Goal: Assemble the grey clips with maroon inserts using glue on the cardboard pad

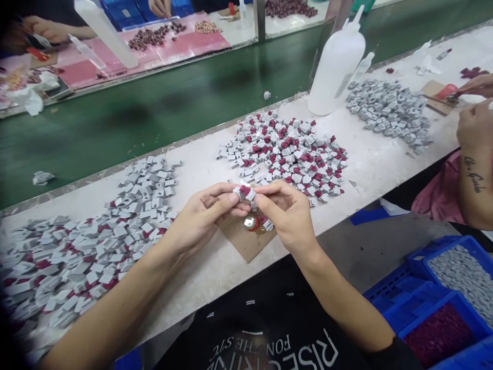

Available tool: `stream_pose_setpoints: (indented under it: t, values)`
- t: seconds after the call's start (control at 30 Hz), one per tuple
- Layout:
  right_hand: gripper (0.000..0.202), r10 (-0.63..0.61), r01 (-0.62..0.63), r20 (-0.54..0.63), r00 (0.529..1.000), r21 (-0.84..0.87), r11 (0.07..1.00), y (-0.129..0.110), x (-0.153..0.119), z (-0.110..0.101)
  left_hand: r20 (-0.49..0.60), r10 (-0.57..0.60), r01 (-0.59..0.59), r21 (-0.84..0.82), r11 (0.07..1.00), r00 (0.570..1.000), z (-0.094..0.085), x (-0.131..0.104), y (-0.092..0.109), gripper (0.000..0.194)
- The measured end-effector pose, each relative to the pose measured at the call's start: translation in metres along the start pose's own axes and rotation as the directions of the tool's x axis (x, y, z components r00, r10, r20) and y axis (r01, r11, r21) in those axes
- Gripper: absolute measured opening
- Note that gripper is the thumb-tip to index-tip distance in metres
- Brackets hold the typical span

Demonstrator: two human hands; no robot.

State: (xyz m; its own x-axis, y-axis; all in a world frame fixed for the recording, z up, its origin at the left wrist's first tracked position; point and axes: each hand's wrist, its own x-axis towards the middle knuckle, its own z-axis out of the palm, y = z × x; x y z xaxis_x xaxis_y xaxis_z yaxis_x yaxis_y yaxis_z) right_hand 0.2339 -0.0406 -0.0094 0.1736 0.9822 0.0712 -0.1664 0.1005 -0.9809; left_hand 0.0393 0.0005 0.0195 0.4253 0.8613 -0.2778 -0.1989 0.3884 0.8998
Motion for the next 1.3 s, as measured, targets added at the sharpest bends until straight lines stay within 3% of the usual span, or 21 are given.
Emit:
stream_pose_setpoints:
  t: [0.27, 0.47, 0.67, 0.8, 0.87, 0.93, 1.03, 1.13, 1.23, 1.3]
  values:
    - [0.018, 0.039, -0.030, 0.119, 0.992, -0.075, 0.997, -0.010, 0.004, -0.001, 0.036, 0.078, -0.083, 0.187, 0.979, 0.996, -0.004, -0.003, 0.002, 0.038]
    - [0.019, 0.102, -0.090, 0.173, 0.980, -0.072, 0.993, -0.006, 0.020, 0.001, 0.015, 0.150, -0.147, 0.321, 0.936, 0.989, -0.009, -0.001, 0.020, 0.036]
    - [0.018, 0.061, -0.051, 0.158, 0.985, -0.067, 0.996, 0.001, 0.040, 0.011, 0.040, 0.183, -0.185, 0.367, 0.912, 0.982, -0.019, 0.014, 0.028, 0.030]
    - [0.025, 0.059, -0.008, 0.232, 0.971, -0.216, 0.976, 0.003, 0.064, 0.008, 0.057, 0.160, -0.169, 0.391, 0.905, 0.985, -0.040, 0.037, 0.030, 0.031]
    - [0.028, -0.002, 0.073, 0.176, 0.984, -0.398, 0.915, 0.000, 0.079, -0.002, -0.037, 0.207, -0.172, 0.430, 0.886, 0.978, -0.058, 0.054, 0.038, 0.029]
    - [0.024, -0.089, 0.137, 0.108, 0.990, -0.619, 0.773, -0.003, 0.094, -0.013, -0.202, 0.303, -0.157, 0.529, 0.834, 0.931, -0.080, 0.072, 0.052, 0.024]
    - [0.018, -0.162, 0.180, 0.113, 0.980, -0.851, 0.493, -0.008, 0.113, -0.025, -0.442, 0.370, 0.056, 0.700, 0.712, 0.817, -0.115, 0.100, 0.078, 0.016]
    - [0.021, -0.179, 0.202, 0.155, 0.972, -0.935, 0.291, -0.010, 0.125, -0.024, -0.606, 0.349, 0.272, 0.701, 0.659, 0.715, -0.144, 0.124, 0.094, 0.016]
    - [0.026, -0.151, 0.191, 0.160, 0.976, -0.957, 0.219, -0.012, 0.134, -0.013, -0.677, 0.327, 0.353, 0.663, 0.660, 0.659, -0.161, 0.141, 0.096, 0.018]
    - [0.031, -0.137, 0.200, 0.171, 0.976, -0.952, 0.231, -0.014, 0.144, -0.005, -0.687, 0.308, 0.366, 0.649, 0.667, 0.658, -0.168, 0.149, 0.094, 0.018]
